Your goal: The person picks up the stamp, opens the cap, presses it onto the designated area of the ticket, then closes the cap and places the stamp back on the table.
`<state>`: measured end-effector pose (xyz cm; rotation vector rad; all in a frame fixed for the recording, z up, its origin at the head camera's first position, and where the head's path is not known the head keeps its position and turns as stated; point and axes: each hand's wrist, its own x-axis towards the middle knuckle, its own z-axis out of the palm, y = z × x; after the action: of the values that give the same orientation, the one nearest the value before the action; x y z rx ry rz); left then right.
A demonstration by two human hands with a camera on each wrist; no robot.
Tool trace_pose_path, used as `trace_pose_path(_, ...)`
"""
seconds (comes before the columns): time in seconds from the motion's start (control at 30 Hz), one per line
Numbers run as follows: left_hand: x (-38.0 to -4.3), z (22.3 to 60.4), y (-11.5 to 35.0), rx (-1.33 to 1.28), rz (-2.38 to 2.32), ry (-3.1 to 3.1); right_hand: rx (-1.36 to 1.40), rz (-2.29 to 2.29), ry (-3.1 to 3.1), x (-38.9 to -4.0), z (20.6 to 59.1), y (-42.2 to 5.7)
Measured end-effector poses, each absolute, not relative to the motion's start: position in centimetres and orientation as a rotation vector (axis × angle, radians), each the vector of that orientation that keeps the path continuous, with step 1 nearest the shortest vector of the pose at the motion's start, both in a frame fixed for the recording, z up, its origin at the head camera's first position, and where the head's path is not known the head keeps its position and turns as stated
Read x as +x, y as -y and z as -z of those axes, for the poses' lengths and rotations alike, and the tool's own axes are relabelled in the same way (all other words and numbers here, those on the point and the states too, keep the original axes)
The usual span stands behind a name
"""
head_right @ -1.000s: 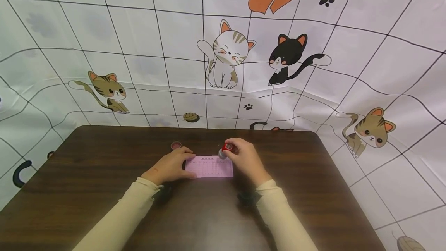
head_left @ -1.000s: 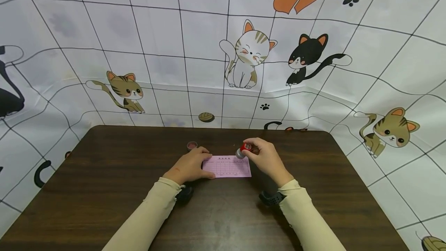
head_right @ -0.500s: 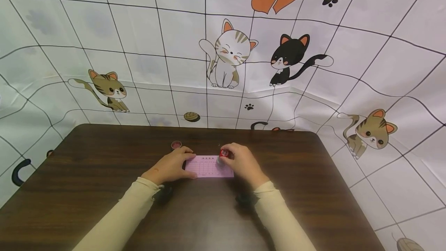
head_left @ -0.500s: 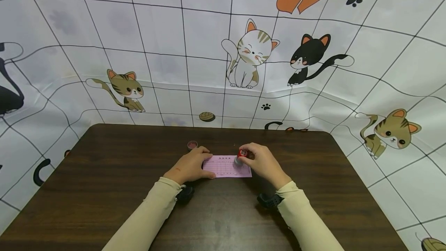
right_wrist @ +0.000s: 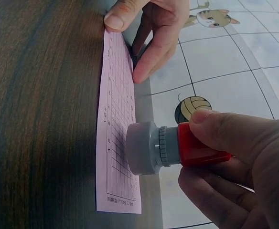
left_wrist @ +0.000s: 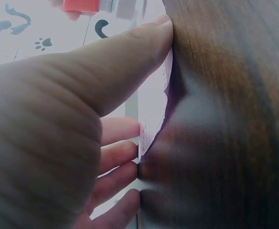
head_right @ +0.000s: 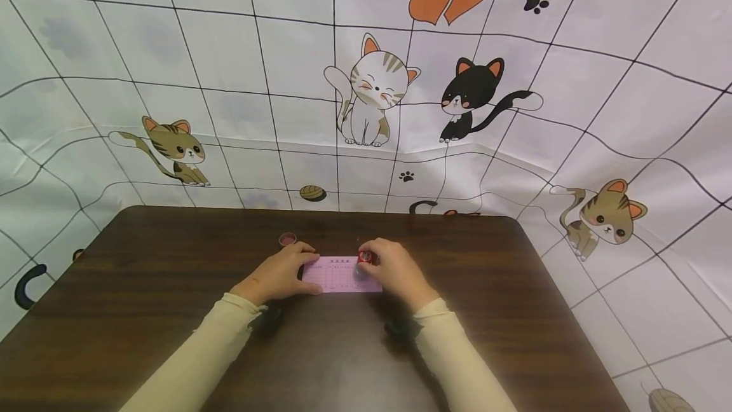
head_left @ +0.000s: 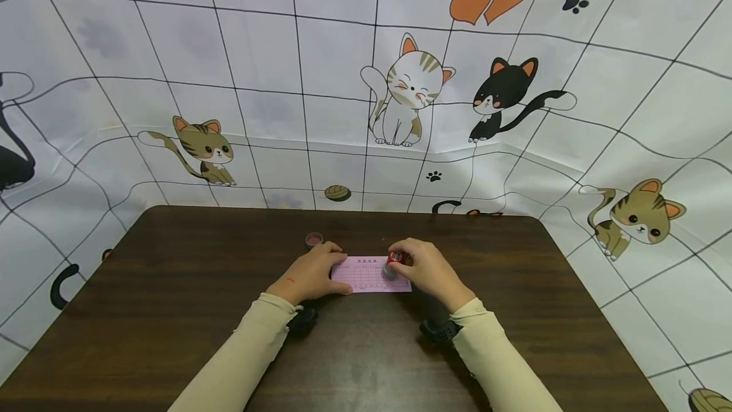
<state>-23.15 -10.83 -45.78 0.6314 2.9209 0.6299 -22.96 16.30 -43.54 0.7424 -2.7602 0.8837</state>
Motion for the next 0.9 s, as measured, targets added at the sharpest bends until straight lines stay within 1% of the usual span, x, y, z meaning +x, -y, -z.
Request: trace_pose_path(0.9, -23.1, 45.95, 10.94, 0.638, -0.632, -2.928, 0.81, -0.793, 2.761, -23.14, 43.97, -15.96)
